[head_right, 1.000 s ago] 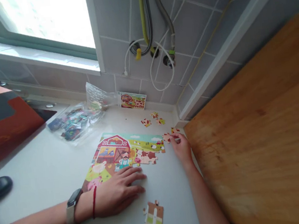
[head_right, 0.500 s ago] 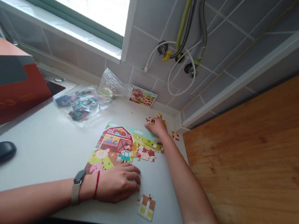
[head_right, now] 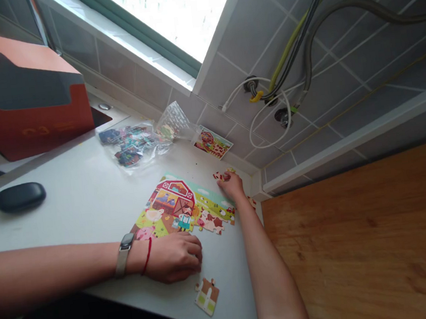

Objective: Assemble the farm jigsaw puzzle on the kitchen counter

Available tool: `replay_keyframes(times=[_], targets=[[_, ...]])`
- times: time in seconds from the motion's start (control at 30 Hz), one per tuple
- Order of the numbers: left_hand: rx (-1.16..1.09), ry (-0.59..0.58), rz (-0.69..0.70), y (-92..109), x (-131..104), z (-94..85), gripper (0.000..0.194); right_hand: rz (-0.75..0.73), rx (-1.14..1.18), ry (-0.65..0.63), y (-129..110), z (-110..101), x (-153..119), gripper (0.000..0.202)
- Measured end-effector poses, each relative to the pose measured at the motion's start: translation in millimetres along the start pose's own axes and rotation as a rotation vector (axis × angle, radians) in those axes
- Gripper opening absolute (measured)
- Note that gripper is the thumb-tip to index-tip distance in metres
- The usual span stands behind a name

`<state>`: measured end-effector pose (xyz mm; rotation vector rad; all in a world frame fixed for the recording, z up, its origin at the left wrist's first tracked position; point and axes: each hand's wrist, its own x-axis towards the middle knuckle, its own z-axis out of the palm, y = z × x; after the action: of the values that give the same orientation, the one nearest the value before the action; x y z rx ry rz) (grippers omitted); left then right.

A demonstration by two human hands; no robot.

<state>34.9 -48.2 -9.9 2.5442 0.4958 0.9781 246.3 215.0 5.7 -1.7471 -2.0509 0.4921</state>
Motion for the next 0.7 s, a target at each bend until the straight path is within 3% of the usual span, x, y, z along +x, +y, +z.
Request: replay_keyframes(times=[0.17,0.3,0.47,0.57,0.7], targets=[[-0.025,0.014,-0.005,-2,0,1.9,0.007,-0.061,0.056,0.032,-3,-19,-33,0.061],[-0.023,0.013,-0.018,-2,0,0.5,0.008,-0.141,0.108,-0.023,15,-49,-96,0.062],[-0.050,-0.004,-0.023,-1,-1,-0.9,0.005,-0.272,0.058,-0.176,41,-76,-178,0.041],[-0.098,-0.008,-0.037,-1,-1,-1.4,0.007,-0.279,0.031,-0.214,47,-79,-201,0.040],[-0.139,-0.029,-0.056,0,1,-4.2,0.010,-0.224,0.066,-0.112,55,-72,-212,0.053]])
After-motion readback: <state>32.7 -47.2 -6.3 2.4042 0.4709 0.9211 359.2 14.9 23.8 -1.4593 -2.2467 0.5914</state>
